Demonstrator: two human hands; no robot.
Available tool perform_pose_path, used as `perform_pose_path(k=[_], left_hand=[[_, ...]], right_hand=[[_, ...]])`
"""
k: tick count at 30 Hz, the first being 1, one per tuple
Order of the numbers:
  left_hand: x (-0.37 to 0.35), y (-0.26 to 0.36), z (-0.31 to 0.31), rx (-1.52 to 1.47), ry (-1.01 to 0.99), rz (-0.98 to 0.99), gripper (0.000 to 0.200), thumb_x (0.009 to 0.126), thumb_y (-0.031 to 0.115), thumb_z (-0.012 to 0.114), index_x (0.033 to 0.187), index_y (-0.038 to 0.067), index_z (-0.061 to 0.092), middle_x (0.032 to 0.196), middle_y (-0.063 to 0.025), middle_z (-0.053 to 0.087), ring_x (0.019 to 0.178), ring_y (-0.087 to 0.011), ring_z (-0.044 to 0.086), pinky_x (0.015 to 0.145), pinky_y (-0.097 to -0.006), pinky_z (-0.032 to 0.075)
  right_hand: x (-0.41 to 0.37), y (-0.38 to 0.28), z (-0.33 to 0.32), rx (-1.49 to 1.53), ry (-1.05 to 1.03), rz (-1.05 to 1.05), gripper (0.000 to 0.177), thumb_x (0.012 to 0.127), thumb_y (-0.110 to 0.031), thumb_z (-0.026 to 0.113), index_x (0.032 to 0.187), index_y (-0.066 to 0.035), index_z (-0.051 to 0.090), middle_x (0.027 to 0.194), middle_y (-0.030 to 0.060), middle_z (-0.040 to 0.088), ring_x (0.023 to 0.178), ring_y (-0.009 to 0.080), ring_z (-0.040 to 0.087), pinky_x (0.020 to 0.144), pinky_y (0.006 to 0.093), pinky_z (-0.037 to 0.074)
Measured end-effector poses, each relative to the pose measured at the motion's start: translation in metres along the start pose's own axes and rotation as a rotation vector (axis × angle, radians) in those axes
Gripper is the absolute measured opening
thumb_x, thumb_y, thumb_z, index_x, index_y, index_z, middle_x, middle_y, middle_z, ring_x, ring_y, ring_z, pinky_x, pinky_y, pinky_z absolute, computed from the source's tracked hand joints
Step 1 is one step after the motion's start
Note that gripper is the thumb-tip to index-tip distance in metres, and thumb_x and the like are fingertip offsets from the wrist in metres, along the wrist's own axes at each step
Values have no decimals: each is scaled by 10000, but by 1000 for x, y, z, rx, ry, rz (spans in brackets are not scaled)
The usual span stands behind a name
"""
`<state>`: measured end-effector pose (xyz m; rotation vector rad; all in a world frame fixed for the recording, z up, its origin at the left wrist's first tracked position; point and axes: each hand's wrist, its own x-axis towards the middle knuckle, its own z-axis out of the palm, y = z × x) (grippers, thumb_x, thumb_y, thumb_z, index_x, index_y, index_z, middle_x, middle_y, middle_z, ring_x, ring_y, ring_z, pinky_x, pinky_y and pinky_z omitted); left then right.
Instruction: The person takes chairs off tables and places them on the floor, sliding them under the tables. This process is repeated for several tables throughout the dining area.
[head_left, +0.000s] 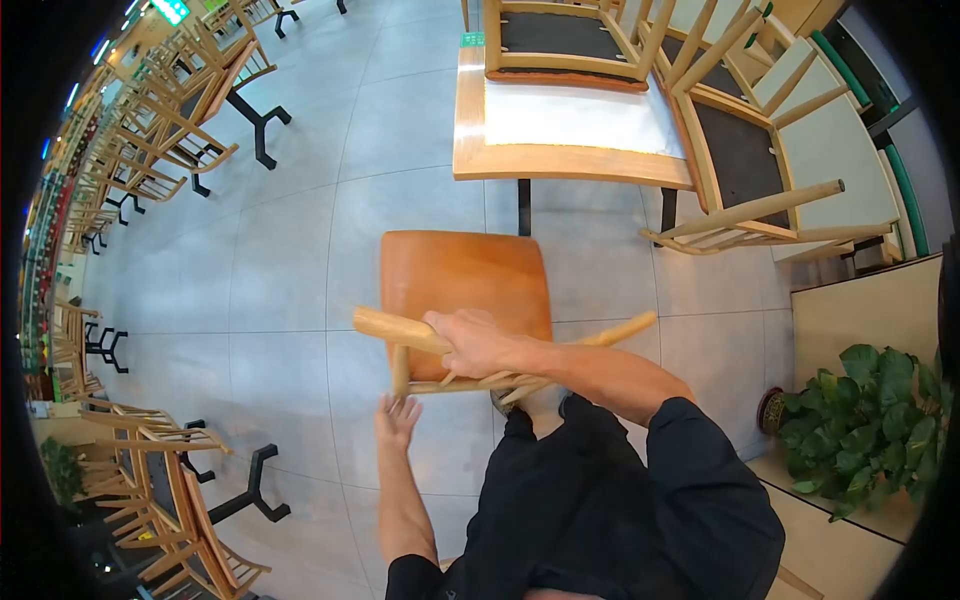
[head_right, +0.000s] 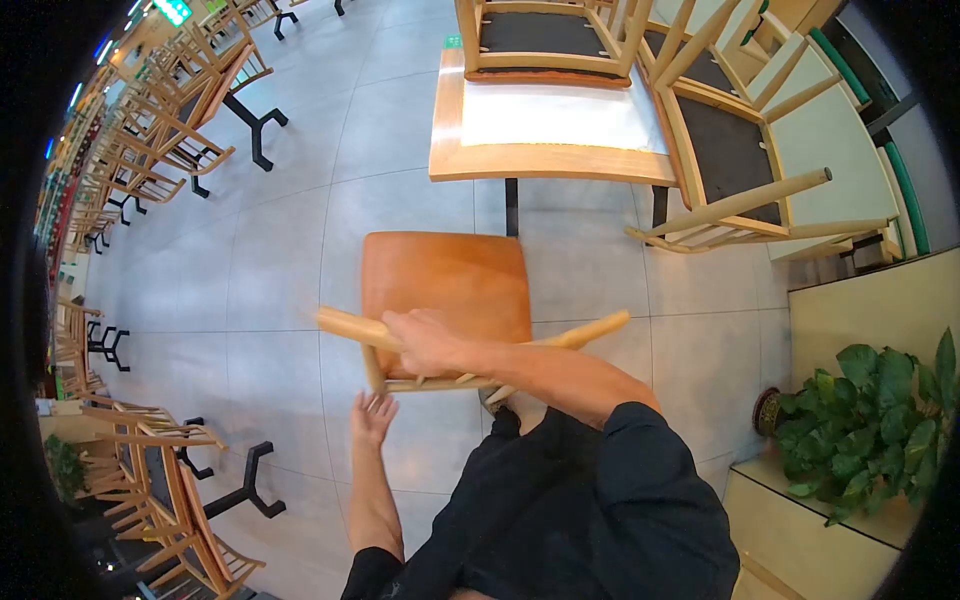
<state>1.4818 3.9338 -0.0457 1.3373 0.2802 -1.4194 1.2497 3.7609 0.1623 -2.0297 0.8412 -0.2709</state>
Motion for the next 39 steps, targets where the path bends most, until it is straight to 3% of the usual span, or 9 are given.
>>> perform_pose_path(k=[5, 14, 21, 23, 27, 29, 35, 38, 39], left_hand=[[5, -54, 80, -193, -302, -149, 746, 816, 394, 524, 1268, -87, 176, 1305, -228, 227, 1182, -349, 324, 956, -453, 338], [52, -112, 117, -119, -291, -408, 519, 855, 390, 439, 1176, -8, 346, 1155, -173, 399, 1079, -305, 432, 900, -435, 384], [67, -121, 98, -78, -128, -384, 413, 865, 381, 404, 1046, 12, 438, 1077, -143, 475, 1016, -283, 482, 837, -433, 418], [72, -122, 77, -340, -489, -395, 452, 867, 395, 361, 1121, 27, 428, 1081, -154, 490, 1028, -303, 476, 913, -441, 367], [34, -105, 89, -297, -84, -392, 506, 883, 405, 285, 1136, -9, 428, 1093, -162, 508, 1026, -304, 479, 926, -443, 350], [32, -104, 85, -219, -108, -373, 529, 887, 412, 252, 1133, -24, 424, 1065, -174, 519, 1020, -304, 483, 927, -436, 353], [29, -113, 84, -131, -267, -351, 524, 886, 412, 207, 1079, -5, 460, 1045, -185, 526, 1003, -297, 495, 889, -438, 392], [26, -117, 81, -66, -351, -270, 486, 882, 371, 302, 1099, -36, 457, 1053, -189, 506, 974, -316, 512, 867, -428, 430], [17, -117, 85, -90, -219, -251, 452, 878, 357, 332, 1086, -21, 467, 1060, -183, 501, 967, -317, 515, 845, -437, 442]], right_hand=[[-13, 55, 22, -182, 32, 145, 294, 629, -101, 606, 869, -23, 453, 685, 184, 566, 696, 365, 559, 577, 434, 417], [-38, 118, 55, -304, 20, 207, 371, 605, -179, 671, 870, -36, 454, 680, 147, 582, 664, 324, 583, 567, 420, 448], [-56, 127, 108, -294, 34, 114, 338, 625, -72, 588, 917, -39, 421, 696, 177, 568, 646, 348, 576, 535, 422, 444], [-59, 128, 127, -279, 52, 93, 329, 628, -49, 564, 922, -37, 416, 708, 182, 566, 640, 353, 574, 527, 427, 442], [-64, 128, 170, -223, 40, 183, 341, 636, -29, 546, 943, -36, 399, 753, 181, 572, 654, 347, 581, 539, 436, 446], [-68, 116, 162, -176, -11, 188, 354, 653, -9, 547, 985, -11, 426, 936, 237, 537, 797, 349, 576, 636, 437, 463], [-74, 129, 166, -195, -7, 226, 314, 655, -30, 566, 946, -36, 448, 932, 181, 541, 823, 334, 569, 669, 408, 476], [-92, 145, 170, -143, 80, 142, 370, 624, -48, 592, 962, -62, 441, 885, 139, 539, 847, 329, 545, 679, 421, 445], [-104, 147, 162, -147, 103, 151, 370, 624, -48, 592, 962, -62, 441, 885, 139, 539, 847, 329, 545, 679, 421, 445]])
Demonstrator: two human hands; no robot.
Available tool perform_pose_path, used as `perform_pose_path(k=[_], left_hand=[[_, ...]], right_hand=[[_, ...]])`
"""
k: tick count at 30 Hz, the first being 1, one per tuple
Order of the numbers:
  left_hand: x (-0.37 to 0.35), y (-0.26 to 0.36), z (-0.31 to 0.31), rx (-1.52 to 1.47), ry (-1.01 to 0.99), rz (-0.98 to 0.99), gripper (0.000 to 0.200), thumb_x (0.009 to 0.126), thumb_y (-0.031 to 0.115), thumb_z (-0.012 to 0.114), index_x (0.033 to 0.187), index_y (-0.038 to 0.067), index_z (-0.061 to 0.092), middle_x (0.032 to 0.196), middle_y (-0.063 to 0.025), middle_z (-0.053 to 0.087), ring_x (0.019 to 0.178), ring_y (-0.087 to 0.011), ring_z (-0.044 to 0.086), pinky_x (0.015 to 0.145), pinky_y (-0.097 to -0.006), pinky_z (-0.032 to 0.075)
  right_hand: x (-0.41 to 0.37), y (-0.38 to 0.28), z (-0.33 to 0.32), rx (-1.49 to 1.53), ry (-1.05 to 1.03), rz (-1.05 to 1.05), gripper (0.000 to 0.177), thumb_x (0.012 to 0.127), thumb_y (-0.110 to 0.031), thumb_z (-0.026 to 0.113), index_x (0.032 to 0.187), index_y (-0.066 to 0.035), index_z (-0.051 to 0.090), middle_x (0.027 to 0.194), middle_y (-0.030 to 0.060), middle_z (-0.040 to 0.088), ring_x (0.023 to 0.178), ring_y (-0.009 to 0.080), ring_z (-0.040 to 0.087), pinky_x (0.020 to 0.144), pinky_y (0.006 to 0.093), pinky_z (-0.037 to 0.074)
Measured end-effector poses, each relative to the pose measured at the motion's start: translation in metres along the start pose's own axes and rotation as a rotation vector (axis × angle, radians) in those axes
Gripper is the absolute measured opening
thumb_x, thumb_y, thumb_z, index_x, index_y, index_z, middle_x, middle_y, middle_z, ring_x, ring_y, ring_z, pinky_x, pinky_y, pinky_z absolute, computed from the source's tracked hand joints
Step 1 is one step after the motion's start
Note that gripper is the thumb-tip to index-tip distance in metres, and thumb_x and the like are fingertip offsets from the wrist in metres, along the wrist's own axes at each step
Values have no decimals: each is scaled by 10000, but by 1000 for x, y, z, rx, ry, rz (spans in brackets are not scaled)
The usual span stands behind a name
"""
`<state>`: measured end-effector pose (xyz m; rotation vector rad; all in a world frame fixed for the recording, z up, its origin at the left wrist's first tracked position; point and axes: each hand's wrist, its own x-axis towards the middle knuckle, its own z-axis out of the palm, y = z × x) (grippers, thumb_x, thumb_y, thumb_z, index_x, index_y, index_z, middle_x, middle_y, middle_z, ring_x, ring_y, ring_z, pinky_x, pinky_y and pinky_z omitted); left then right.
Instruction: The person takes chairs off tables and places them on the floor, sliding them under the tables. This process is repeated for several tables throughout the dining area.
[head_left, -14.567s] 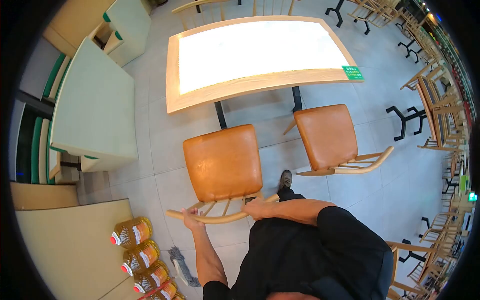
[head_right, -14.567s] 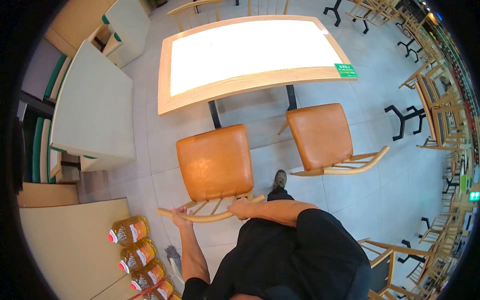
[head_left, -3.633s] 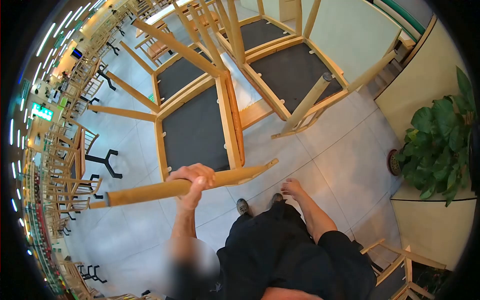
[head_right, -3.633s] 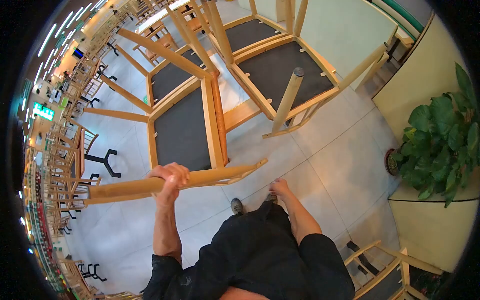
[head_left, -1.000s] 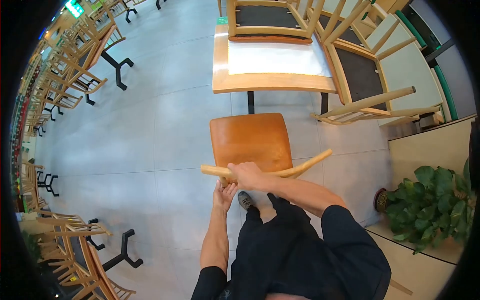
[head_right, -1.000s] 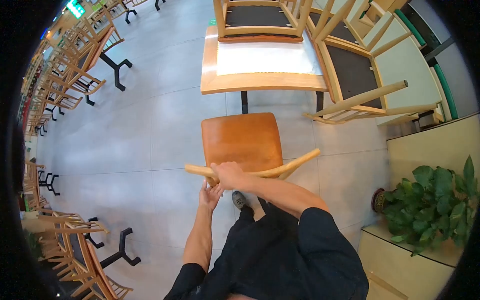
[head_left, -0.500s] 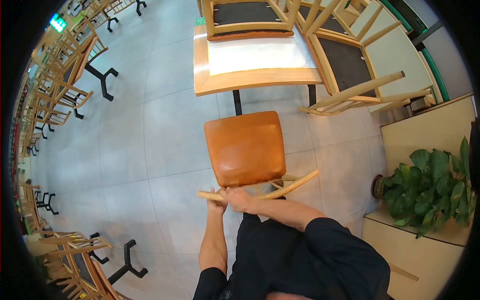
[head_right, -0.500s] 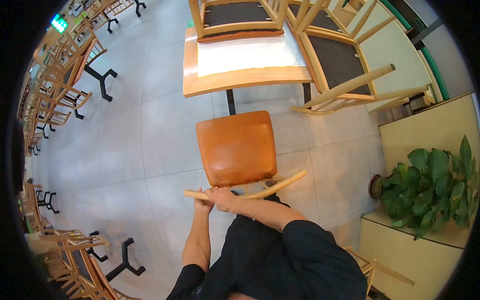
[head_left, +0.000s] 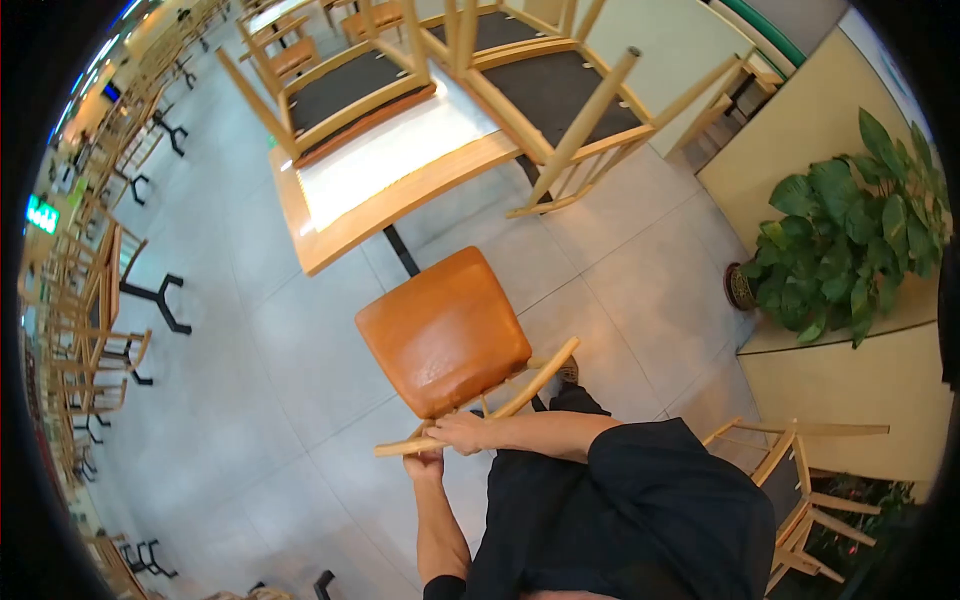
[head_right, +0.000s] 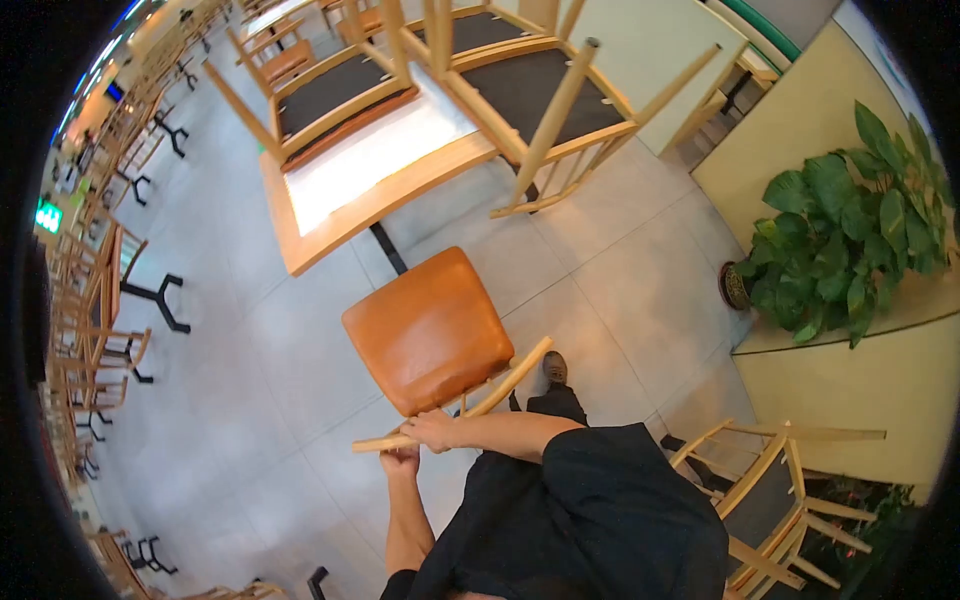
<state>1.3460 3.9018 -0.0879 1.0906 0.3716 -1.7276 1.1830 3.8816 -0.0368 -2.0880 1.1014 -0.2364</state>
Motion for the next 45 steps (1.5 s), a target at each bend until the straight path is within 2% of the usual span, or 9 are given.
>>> perform_pose_path(k=[6, 11, 18, 20, 24, 30, 39, 43, 45], left_hand=[[-14, -18, -57, 346, 268, 26, 423, 875, 344, 399, 1134, 11, 363, 1116, -156, 447, 968, -328, 494, 778, -439, 463], [-60, -58, -59, 970, 258, -168, 293, 836, 191, 480, 1044, -13, 453, 889, -144, 557, 778, -296, 570, 738, -412, 480], [-131, -149, 159, 1346, -182, -623, 252, 786, 132, 555, 985, -22, 555, 854, -121, 616, 788, -205, 596, 728, -303, 476], [-116, -173, 213, 1443, -517, -547, 283, 810, 127, 506, 1020, -63, 514, 906, -178, 595, 857, -263, 588, 812, -365, 462], [-97, -268, 348, 1519, -567, 61, 342, 775, 124, 595, 1048, -56, 494, 885, -112, 593, 841, -193, 568, 773, -300, 449], [-34, -390, 491, 1405, -947, 184, 554, 732, 90, 636, 1215, 20, 375, 1115, -109, 496, 1026, -201, 483, 826, -319, 420], [18, -519, 713, 1490, -1175, 1073, 835, 601, 239, 758, 1267, 23, 300, 1209, -174, 403, 1129, -275, 386, 948, -364, 310], [14, -542, 755, 1591, -1325, 1188, 675, 609, 209, 760, 1158, 46, 404, 1087, -99, 446, 1028, -211, 417, 834, -319, 374], [31, -558, 755, 1466, -1184, 885, 406, 646, 209, 735, 949, 62, 508, 901, -50, 511, 827, -159, 475, 716, -280, 402]], right_hand=[[-79, 62, -83, 297, -23, 219, 481, 648, -138, 631, 1082, -57, 441, 947, 124, 568, 782, 296, 580, 660, 386, 468], [-178, 193, -149, 1239, 667, 386, 334, 755, -126, 579, 1035, 14, 464, 741, 95, 587, 644, 181, 580, 581, 275, 478], [-368, 335, -180, 1747, 1193, 765, 71, 759, -64, 523, 811, -22, 503, 676, 99, 563, 572, 195, 567, 521, 327, 479], [-421, 362, -165, 1649, 1199, 1060, 21, 723, -20, 504, 707, -28, 493, 640, 104, 548, 553, 205, 560, 489, 343, 474], [-507, 392, -116, 1325, 1204, 1471, 42, 660, 31, 497, 636, 1, 514, 558, 134, 522, 472, 238, 543, 416, 373, 468], [-566, 395, -50, 1538, 1200, 1482, 42, 674, 22, 515, 634, 32, 518, 553, 161, 519, 442, 256, 533, 373, 368, 458], [-550, 445, -139, 1709, 1460, 1429, 72, 721, -14, 480, 765, 21, 524, 683, 133, 552, 548, 234, 559, 465, 372, 497], [-542, 487, -197, 1598, 1482, 1298, 92, 705, -1, 490, 791, 5, 524, 684, 123, 553, 556, 229, 559, 487, 366, 501], [-538, 497, -227, 1573, 1511, 1318, 98, 702, 1, 490, 795, 1, 519, 679, 121, 548, 558, 232, 559, 498, 368, 506]])
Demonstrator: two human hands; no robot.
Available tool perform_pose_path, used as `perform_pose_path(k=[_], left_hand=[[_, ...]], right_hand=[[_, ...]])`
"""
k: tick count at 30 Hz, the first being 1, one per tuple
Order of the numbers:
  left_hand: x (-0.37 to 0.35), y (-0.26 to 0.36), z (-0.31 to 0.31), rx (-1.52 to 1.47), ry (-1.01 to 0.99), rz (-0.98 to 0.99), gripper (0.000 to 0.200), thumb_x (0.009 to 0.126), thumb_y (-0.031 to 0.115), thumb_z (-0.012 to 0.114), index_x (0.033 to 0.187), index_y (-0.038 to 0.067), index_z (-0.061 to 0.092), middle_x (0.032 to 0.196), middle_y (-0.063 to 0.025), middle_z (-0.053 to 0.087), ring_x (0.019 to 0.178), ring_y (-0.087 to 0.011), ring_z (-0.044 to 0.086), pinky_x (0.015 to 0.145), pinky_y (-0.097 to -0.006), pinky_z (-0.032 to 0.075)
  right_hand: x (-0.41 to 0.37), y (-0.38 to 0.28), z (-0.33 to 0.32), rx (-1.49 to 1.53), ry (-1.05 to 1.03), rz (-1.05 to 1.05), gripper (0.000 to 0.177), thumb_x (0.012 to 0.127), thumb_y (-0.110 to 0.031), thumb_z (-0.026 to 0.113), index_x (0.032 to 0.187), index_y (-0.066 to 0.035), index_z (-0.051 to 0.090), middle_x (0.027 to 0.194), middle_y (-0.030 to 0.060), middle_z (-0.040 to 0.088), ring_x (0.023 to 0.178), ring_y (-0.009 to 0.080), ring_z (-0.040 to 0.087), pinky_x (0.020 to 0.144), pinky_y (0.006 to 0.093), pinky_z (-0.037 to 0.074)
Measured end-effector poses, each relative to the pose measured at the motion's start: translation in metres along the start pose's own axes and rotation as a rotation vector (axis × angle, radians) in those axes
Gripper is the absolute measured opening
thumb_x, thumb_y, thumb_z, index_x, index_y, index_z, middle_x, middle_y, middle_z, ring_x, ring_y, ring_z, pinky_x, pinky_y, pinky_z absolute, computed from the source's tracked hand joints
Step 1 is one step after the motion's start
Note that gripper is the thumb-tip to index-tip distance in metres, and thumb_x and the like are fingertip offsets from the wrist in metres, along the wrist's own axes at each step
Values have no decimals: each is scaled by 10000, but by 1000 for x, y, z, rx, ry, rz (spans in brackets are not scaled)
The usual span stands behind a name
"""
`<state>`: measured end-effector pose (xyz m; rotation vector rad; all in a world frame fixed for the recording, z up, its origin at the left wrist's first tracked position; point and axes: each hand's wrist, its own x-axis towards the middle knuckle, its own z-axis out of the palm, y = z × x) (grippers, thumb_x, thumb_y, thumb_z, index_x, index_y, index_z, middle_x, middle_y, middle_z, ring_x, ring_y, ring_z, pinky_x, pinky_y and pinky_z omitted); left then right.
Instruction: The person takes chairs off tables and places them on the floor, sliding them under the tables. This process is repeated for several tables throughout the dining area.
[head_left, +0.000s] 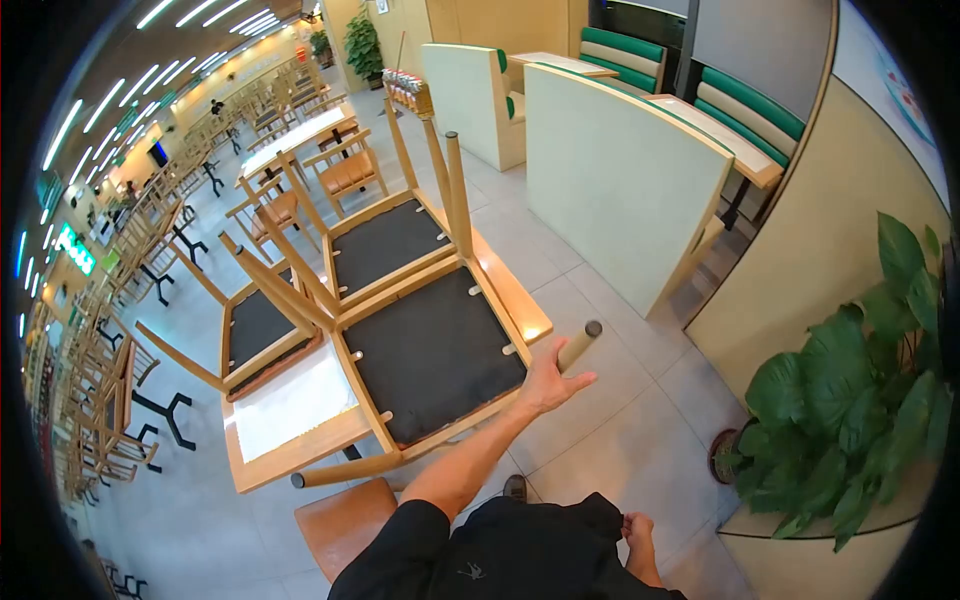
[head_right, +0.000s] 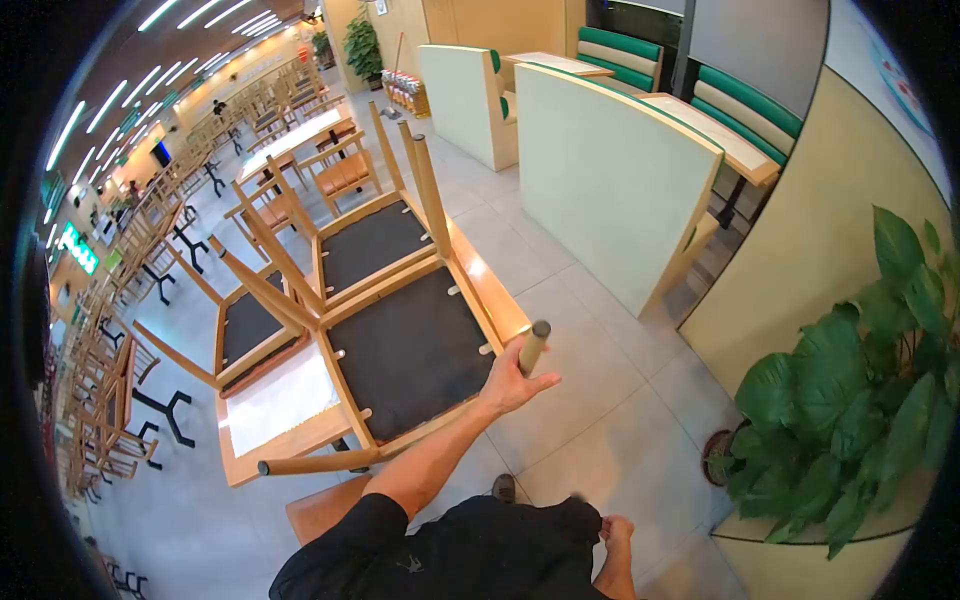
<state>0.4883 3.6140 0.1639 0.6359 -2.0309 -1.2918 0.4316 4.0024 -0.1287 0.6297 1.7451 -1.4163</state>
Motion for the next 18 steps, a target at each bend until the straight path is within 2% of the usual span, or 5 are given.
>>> perform_pose_path(k=[1, 4, 9, 11, 18], left_hand=[[6, 0, -1, 6, 13, -6, 406, 646, 209, 735, 949, 62, 508, 901, -50, 511, 827, -159, 475, 716, -280, 402], [20, 0, 0, -88, -67, 22, 236, 712, 176, 686, 664, 46, 495, 587, 9, 474, 569, -93, 435, 537, -242, 385], [18, 7, 1, -4, -11, 33, 206, 723, 151, 666, 649, 39, 510, 548, -49, 482, 522, -92, 454, 498, -248, 386], [16, 9, 2, 112, 169, 77, 171, 728, 117, 640, 642, 42, 513, 549, -48, 506, 502, -98, 470, 470, -254, 381], [4, 33, -15, -32, 306, 9, 166, 719, 17, 575, 584, 27, 480, 535, -49, 513, 490, -112, 489, 459, -237, 384]], right_hand=[[3, -15, 11, 13, 37, -19, 104, 698, 4, 490, 799, -3, 515, 675, 119, 543, 559, 235, 558, 510, 371, 511], [19, -58, 37, 41, -27, 2, 104, 695, 1, 493, 798, 0, 508, 675, 121, 536, 574, 243, 561, 533, 377, 521], [71, -134, 79, -156, -175, 54, 99, 700, 7, 493, 799, 3, 500, 689, 129, 534, 604, 250, 566, 561, 378, 527], [99, -163, 98, -246, -301, 2, 99, 720, -12, 498, 815, 12, 509, 714, 130, 549, 628, 254, 577, 559, 376, 520], [176, -271, 154, -753, -558, -71, 179, 795, -87, 485, 953, -5, 467, 722, 124, 557, 600, 220, 573, 521, 345, 491]])
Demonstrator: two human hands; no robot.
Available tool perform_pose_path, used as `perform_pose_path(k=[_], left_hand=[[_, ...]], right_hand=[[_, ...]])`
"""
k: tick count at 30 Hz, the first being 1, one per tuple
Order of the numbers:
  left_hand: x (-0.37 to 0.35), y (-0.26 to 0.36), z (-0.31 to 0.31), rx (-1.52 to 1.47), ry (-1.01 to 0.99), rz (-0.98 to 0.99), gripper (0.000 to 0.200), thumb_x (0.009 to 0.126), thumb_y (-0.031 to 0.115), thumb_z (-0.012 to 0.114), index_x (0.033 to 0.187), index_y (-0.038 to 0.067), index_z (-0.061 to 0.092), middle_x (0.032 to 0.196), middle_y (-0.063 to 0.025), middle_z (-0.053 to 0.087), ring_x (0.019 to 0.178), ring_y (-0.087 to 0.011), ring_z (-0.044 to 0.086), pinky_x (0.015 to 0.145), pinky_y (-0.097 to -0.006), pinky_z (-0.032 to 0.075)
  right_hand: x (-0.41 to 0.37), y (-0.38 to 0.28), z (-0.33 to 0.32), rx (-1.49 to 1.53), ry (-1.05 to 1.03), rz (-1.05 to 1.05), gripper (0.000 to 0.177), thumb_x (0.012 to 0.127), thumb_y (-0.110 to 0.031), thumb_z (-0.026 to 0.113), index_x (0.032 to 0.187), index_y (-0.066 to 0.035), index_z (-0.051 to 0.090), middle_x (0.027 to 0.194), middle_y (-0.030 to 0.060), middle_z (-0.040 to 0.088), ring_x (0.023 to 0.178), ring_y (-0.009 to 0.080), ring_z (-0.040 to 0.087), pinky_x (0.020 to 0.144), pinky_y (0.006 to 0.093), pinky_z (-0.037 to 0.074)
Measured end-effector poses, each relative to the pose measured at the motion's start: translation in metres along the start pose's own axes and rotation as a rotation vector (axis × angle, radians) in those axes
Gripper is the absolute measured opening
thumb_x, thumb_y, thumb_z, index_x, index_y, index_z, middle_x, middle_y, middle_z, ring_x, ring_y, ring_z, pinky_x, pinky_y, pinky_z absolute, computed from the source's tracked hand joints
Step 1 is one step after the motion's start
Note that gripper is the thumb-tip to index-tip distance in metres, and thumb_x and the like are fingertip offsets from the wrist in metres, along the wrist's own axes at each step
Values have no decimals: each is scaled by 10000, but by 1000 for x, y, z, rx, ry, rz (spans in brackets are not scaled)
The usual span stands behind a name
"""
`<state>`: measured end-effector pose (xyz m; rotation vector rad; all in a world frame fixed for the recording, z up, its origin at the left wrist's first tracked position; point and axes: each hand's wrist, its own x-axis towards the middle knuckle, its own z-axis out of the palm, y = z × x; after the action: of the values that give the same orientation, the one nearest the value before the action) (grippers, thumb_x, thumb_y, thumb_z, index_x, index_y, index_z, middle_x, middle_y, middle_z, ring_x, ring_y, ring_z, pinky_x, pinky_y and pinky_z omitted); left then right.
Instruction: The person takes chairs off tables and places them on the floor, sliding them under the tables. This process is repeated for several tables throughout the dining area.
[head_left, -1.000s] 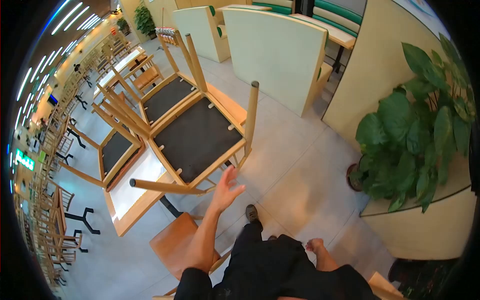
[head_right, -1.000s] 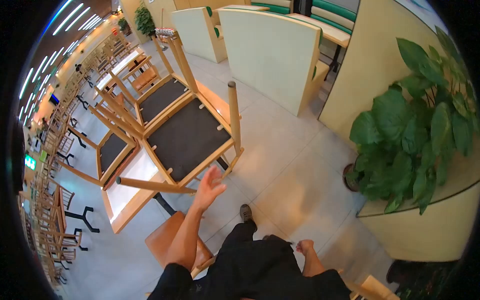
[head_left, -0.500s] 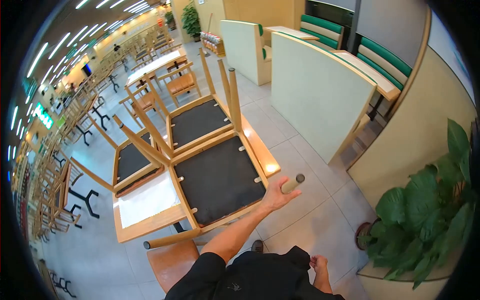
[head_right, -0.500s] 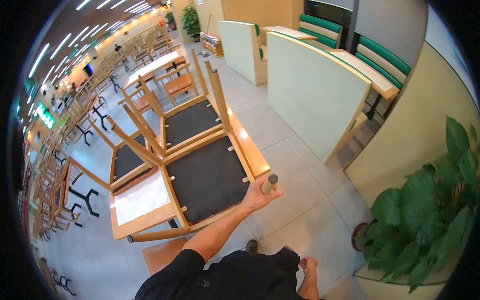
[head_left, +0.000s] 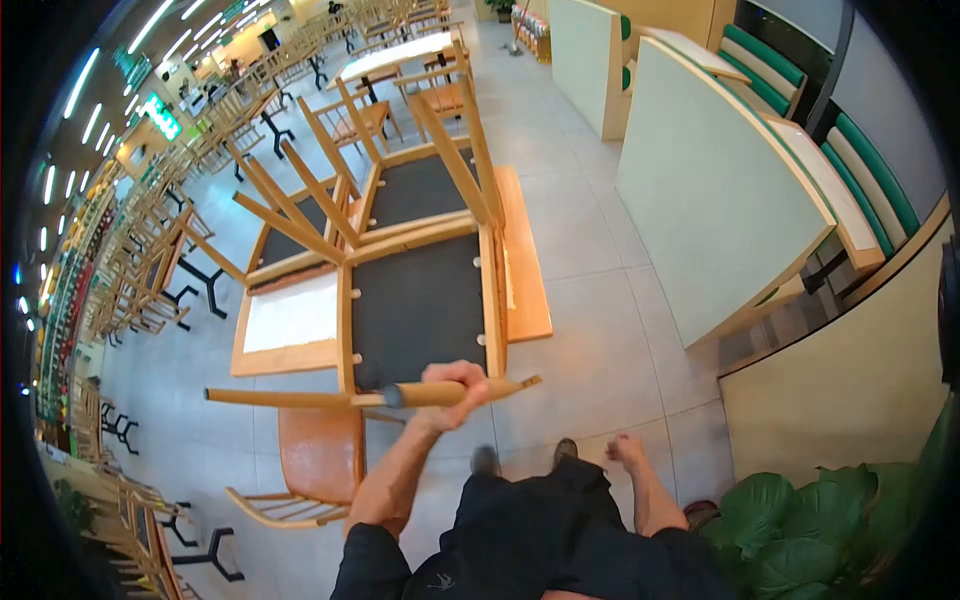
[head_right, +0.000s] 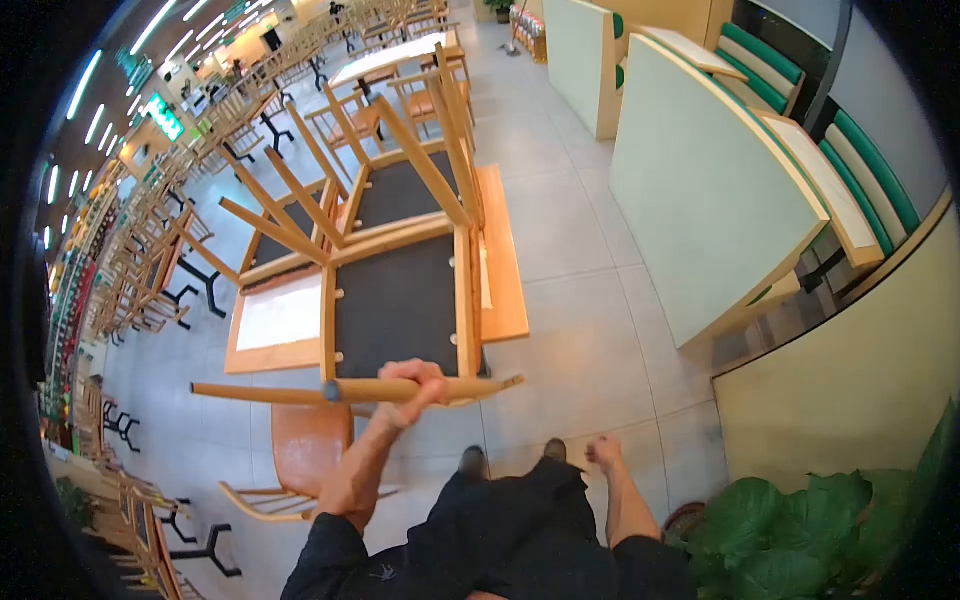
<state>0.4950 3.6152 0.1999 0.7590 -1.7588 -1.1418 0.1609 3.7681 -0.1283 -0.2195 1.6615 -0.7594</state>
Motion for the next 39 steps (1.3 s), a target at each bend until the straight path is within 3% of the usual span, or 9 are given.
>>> perform_pose_path(k=[4, 7, 26, 30, 34, 39], left_hand=[[1, 27, 2, -177, 40, -7, 227, 736, -18, 539, 554, 19, 407, 522, -76, 496, 493, -130, 488, 451, -248, 394], [-4, 27, 1, -213, 37, -18, 237, 746, -21, 530, 557, 19, 392, 516, -94, 488, 494, -139, 482, 442, -250, 393], [-18, 52, -28, -358, 143, 29, 229, 724, -30, 513, 535, 19, 395, 455, -87, 441, 430, -148, 448, 405, -272, 395], [-25, 60, -40, -321, 127, 13, 244, 733, 23, 519, 536, 52, 380, 450, -78, 431, 402, -158, 416, 405, -299, 408], [-26, 70, -55, -469, 124, 59, 229, 731, -8, 522, 542, 27, 399, 457, -83, 444, 416, -157, 442, 407, -279, 413], [-14, 98, -64, -472, 91, 82, 221, 738, 3, 522, 557, 38, 400, 457, -78, 440, 406, -160, 427, 404, -295, 412]], right_hand=[[18, -48, -20, -14, -16, -80, 243, 758, -39, 491, 992, 4, 447, 698, 117, 552, 562, 206, 561, 496, 328, 486], [15, -61, -7, -35, -88, -30, 259, 738, -21, 497, 992, 13, 455, 703, 113, 553, 561, 198, 560, 498, 318, 488], [-35, -51, 85, -76, -264, -100, 308, 689, 17, 550, 983, 46, 463, 704, 108, 548, 551, 176, 556, 458, 287, 475], [-33, -49, 103, -89, -305, -115, 465, 672, 29, 603, 1094, 49, 408, 801, 126, 551, 633, 197, 575, 537, 302, 502], [-43, -41, 120, -198, -278, -121, 608, 652, 43, 618, 1183, 62, 323, 920, 148, 521, 731, 230, 566, 602, 329, 509], [-59, -24, 134, -157, -335, -3, 606, 658, 37, 624, 1185, 52, 324, 941, 147, 509, 769, 247, 560, 647, 348, 511]])
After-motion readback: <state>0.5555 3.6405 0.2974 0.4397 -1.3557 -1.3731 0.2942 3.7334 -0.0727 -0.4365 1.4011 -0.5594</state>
